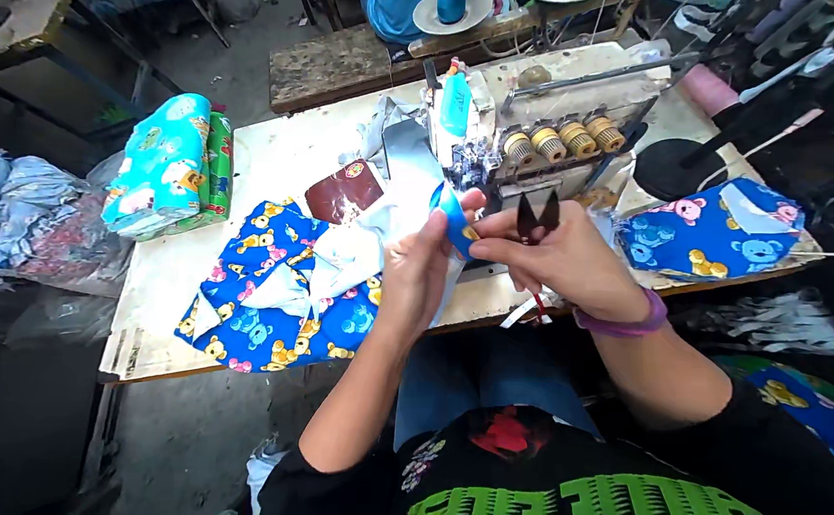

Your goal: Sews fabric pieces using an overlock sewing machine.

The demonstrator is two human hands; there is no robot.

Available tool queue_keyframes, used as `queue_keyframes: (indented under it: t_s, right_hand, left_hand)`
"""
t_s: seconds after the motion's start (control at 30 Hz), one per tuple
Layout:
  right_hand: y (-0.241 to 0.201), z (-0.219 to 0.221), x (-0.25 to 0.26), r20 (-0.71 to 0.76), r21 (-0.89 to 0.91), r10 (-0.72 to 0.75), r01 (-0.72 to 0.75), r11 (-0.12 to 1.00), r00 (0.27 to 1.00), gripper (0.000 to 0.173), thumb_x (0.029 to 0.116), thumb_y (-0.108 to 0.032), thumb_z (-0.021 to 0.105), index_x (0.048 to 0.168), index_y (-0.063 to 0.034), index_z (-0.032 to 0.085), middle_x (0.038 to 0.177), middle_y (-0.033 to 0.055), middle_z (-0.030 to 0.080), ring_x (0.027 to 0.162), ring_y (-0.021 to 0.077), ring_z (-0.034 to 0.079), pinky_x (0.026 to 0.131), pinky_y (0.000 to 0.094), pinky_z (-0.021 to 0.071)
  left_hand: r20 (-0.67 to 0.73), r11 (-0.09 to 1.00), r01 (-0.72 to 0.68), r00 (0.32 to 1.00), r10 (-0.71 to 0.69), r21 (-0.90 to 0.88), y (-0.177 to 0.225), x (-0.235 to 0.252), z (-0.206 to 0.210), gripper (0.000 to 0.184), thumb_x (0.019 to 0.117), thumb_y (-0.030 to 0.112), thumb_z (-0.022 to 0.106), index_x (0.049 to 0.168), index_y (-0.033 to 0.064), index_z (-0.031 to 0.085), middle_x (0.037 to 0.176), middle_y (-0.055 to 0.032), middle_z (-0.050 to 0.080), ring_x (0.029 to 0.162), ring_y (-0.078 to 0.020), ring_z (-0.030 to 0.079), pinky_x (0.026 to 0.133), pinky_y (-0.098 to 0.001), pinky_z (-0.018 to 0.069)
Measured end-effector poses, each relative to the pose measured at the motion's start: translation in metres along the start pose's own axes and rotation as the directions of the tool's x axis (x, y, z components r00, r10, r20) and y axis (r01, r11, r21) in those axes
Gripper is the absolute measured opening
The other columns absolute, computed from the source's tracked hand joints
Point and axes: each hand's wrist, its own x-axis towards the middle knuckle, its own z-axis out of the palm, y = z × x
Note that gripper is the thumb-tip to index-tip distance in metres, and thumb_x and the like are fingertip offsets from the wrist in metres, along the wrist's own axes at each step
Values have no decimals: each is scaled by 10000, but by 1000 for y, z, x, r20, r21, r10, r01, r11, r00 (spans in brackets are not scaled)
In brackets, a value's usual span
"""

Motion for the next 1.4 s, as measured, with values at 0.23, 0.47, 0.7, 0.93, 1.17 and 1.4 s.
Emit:
queue_keyframes:
  t_s: [0.23, 0.47, 0.7, 0.93, 1.17, 1.4]
  right_hand:
    - [37, 2, -63, 9, -240, 162, -155, 958, 987, 73, 929, -151, 731, 958, -90, 760, 667, -75, 632, 479, -54, 494, 460, 126, 438]
    - [40, 11, -65, -70, -257, 226, -237, 937, 971, 154, 965, -173, 723, 1063, -65, 772, 713, -32, 677, 472, -22, 485, 449, 158, 424]
    - [32, 7, -68, -53, -347, 289, -289, 892, 956, 153, 997, -201, 675, 1031, -68, 743, 649, -39, 601, 456, -12, 493, 449, 167, 450]
    - [34, 3, -57, 32, -309, 419, -390, 867, 907, 151, 1010, -163, 659, 1034, -18, 697, 649, -33, 578, 449, -11, 493, 460, 153, 455]
    - [6, 22, -24, -2, 19, 48, -48, 999, 999, 73, 960, -106, 702, 1022, -86, 671, 643, -32, 614, 387, 13, 455, 359, 165, 404]
    - [20, 13, -23, 183, -274, 429, -373, 887, 885, 69, 989, -47, 645, 963, 8, 678, 586, -32, 526, 399, -3, 429, 423, 152, 409]
  left_hand:
    - [-156, 880, 406, 880, -449, -246, -39, -47, -2, 287, 1047, 79, 431, 1039, 11, 710, 1010, -89, 746, 931, -143, 720, 884, -282, 575]
    - [-164, 876, 431, 869, -468, -215, -44, -51, -1, 271, 1053, 114, 439, 1076, 17, 691, 975, -76, 737, 893, -128, 712, 870, -282, 572]
    - [-21, 846, 74, 997, -74, 528, -42, -50, -21, 195, 1033, 76, 540, 1079, 26, 723, 997, -14, 713, 879, -49, 664, 815, -230, 552]
    - [692, -229, -696, 713, -110, 681, 26, 3, -80, 178, 922, 206, 728, 908, 30, 750, 1155, -185, 702, 1146, -396, 628, 961, -587, 427]
    - [820, 300, -763, 521, -238, 573, 58, -16, 1, 219, 993, 198, 642, 912, 16, 732, 704, -48, 664, 607, -106, 613, 565, -240, 492]
    - [655, -334, -723, 690, -308, 605, 60, -22, -6, 347, 938, 284, 703, 682, 49, 684, 602, -93, 615, 653, -288, 662, 711, -481, 509]
